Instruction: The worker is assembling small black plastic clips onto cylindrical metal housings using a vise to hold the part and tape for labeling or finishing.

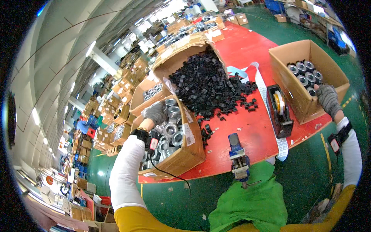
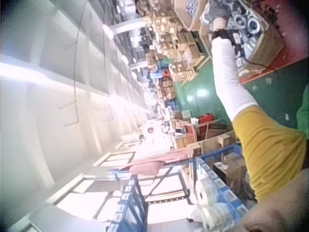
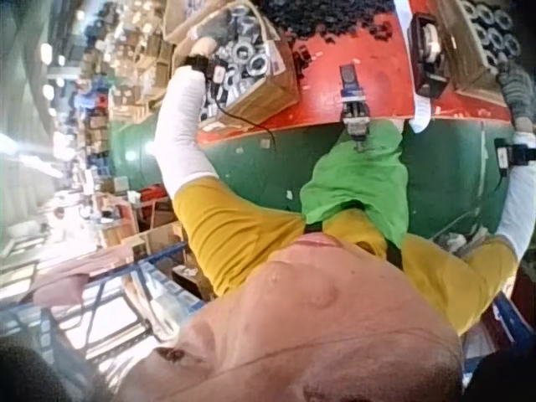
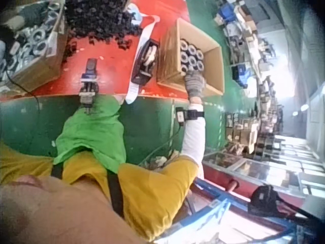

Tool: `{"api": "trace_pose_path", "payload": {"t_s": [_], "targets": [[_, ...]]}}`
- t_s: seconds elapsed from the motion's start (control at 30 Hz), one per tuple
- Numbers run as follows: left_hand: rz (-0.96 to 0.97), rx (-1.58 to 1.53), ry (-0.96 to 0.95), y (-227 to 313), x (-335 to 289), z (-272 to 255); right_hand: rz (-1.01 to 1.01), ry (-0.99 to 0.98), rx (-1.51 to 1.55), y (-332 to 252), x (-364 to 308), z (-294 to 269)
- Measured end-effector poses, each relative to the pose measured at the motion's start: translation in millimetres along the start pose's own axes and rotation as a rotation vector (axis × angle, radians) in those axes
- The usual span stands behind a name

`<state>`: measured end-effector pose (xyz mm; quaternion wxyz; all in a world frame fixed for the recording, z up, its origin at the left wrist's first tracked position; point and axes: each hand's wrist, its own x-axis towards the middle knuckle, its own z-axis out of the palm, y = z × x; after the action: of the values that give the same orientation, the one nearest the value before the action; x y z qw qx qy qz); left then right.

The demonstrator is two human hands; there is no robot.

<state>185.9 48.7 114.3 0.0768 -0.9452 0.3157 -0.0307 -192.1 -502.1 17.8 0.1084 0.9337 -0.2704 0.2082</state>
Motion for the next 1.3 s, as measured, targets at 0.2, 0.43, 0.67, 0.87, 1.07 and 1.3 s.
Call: {"api": "trace_pose_path", "payload": {"t_s": [0.2, 0.43, 0.67, 0.87, 1.07, 1.3], "targets": [[-0.236, -0.931, 0.031, -12.0, -39.0, -30.4, 0.043, 0.004, 0.062, -15.9, -13.3, -42.2], [-0.024, -1.74, -0.154, 69.9, -134.5, -95.7, 0.094, 0.006, 0.245, -21.5, -1.7, -48.8], [0.253, -1.126, -0.077, 187.9, -158.0, -31.1, -0.036, 0.386, 0.795, -80.9, -82.7, -70.3], [0.359, -1.036, -0.189, 218.7, -160.8, 14.8, -0.341, 0.027, 0.77, -147.0, -186.8, -99.5], [0.316, -1.358, -0.296, 228.9, -160.9, 26.8, -0.549, 0.064, 0.931, -192.0, -199.9, -105.2], [0.249, -1.451, -0.319, 224.1, -158.0, 37.4, -0.598, -0.094, 0.762, -224.3, -210.4, -85.8]]}}
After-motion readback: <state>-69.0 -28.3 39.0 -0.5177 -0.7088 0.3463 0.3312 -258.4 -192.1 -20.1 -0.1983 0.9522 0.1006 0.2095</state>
